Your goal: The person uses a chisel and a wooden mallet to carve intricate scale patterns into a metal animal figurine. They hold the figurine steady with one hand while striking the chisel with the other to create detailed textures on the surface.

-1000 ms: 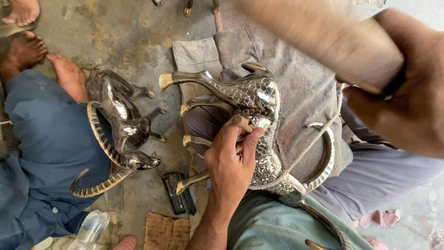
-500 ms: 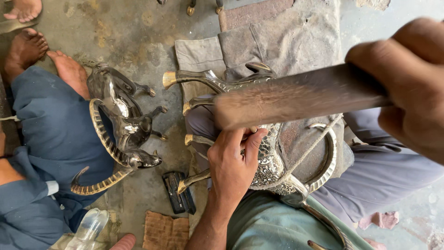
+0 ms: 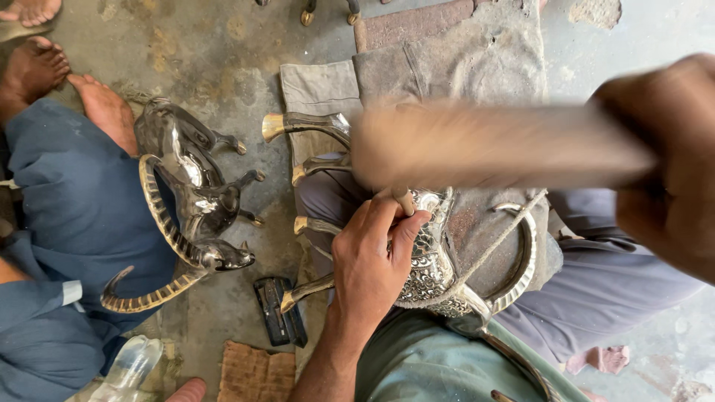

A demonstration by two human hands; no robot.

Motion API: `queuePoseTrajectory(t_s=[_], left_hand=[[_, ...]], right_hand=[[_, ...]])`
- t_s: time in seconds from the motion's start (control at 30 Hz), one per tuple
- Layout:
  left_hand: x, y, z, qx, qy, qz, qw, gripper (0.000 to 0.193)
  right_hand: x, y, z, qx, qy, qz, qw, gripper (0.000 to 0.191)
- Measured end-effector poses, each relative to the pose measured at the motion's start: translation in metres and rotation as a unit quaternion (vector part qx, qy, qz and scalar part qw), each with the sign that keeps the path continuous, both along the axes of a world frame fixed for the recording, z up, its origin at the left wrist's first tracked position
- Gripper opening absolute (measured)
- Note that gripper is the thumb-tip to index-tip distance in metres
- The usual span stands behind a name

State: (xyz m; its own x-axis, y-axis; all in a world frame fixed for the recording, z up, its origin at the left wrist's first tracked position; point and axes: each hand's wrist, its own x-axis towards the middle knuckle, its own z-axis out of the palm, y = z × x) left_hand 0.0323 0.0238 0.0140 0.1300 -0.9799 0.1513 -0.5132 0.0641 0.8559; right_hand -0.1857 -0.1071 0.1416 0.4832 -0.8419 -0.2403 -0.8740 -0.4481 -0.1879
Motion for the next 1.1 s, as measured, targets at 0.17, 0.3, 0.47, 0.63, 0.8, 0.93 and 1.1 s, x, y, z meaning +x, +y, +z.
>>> queuePoseTrajectory(t_s=[0.17,0.3,0.47,0.63,0.8,0.93,1.1], left_hand=[[0.001,-0.002,0.002,-0.011,-0.002,-0.007,1.000,0.020],[0.003,-0.003,0.004,-0.029,-0.011,-0.012,0.999,0.019],[0.004,-0.005,0.007,-0.022,0.000,-0.019,1.000,0.019],[0.005,-0.007,0.008,0.022,0.020,-0.032,0.999,0.020],[0.006,-0.008,0.010,0.018,0.023,-0.028,0.999,0.019],[0.007,-0.009,0.011,0.023,0.029,-0.028,0.999,0.021],[0.008,-0.014,0.012,0.035,0.067,-0.021,0.997,0.021]], right_hand=[[-0.009,0.004,-0.007,-0.009,0.021,0.011,1.000,0.032],[-0.022,0.011,-0.013,-0.162,-0.009,0.130,0.978,0.039],[-0.032,0.016,-0.018,-0.105,-0.008,0.070,0.992,0.046],[-0.041,0.015,-0.029,-0.040,0.015,0.019,0.999,0.044],[-0.048,0.017,-0.041,-0.147,-0.084,0.083,0.982,0.055],[-0.044,0.011,-0.039,-0.081,0.006,0.052,0.995,0.055],[-0.030,0.007,-0.033,-0.014,0.056,-0.008,0.998,0.047]])
